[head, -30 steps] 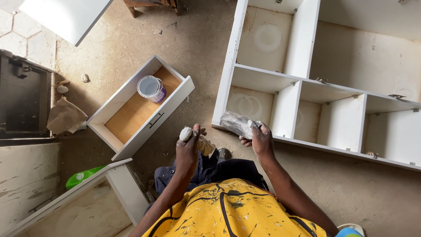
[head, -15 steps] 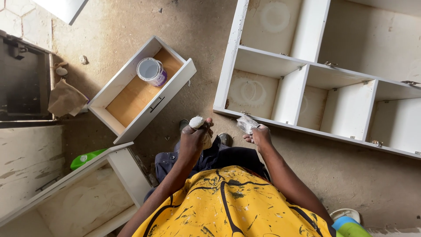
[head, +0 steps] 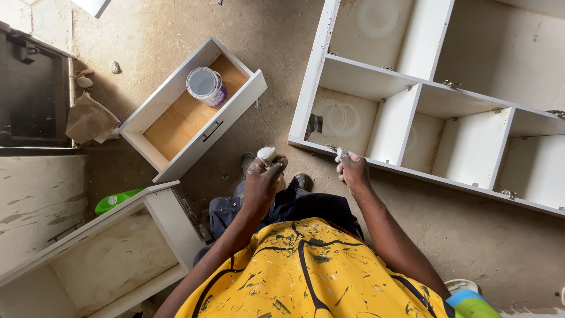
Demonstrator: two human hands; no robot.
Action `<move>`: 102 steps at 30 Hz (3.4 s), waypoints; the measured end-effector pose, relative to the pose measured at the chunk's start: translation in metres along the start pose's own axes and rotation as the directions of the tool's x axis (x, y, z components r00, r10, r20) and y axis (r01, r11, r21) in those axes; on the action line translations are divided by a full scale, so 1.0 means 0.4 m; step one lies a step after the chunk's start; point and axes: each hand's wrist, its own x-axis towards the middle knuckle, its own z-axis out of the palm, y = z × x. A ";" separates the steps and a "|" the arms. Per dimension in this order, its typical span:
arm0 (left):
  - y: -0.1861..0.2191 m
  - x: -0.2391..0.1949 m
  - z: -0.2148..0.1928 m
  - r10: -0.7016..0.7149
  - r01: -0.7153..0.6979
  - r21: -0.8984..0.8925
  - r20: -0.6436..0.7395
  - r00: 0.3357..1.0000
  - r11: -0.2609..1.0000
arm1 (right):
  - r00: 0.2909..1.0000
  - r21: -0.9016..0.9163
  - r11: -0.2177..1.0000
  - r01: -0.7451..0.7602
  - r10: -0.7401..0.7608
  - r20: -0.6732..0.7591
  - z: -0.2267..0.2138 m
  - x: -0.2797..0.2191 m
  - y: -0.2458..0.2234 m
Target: Applying white filler to the edges of a cabinet and smoothing it with a rag.
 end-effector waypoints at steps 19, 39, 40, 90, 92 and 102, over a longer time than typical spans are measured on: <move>-0.020 -0.016 0.029 0.024 -0.024 -0.012 -0.026 0.999 1.000 | 0.940 -0.193 0.931 0.310 -0.270 0.209 0.019 -0.146 -0.170; -0.027 0.107 -0.194 -0.057 -0.037 -0.375 -0.237 0.970 0.926 | 0.752 -0.306 0.720 0.623 -0.444 0.487 0.281 -0.142 -0.286; -0.023 0.120 -0.226 -0.059 -0.045 -0.381 -0.255 0.965 0.924 | 0.742 -0.302 0.714 0.632 -0.443 0.504 0.317 -0.157 -0.310; -0.144 -0.123 0.182 -0.244 -0.467 -0.537 -0.798 0.551 0.702 | 0.054 0.019 0.582 0.813 -0.108 0.993 0.197 -0.135 -0.406; -0.119 -0.108 0.169 -0.222 -0.445 -0.534 -0.783 0.582 0.718 | 0.107 0.030 0.613 0.789 -0.185 0.977 0.182 -0.136 -0.418; -0.077 0.004 0.075 -0.128 -0.370 -0.511 -0.702 0.701 0.776 | 0.164 0.050 0.530 0.846 -0.349 0.923 0.221 -0.195 -0.528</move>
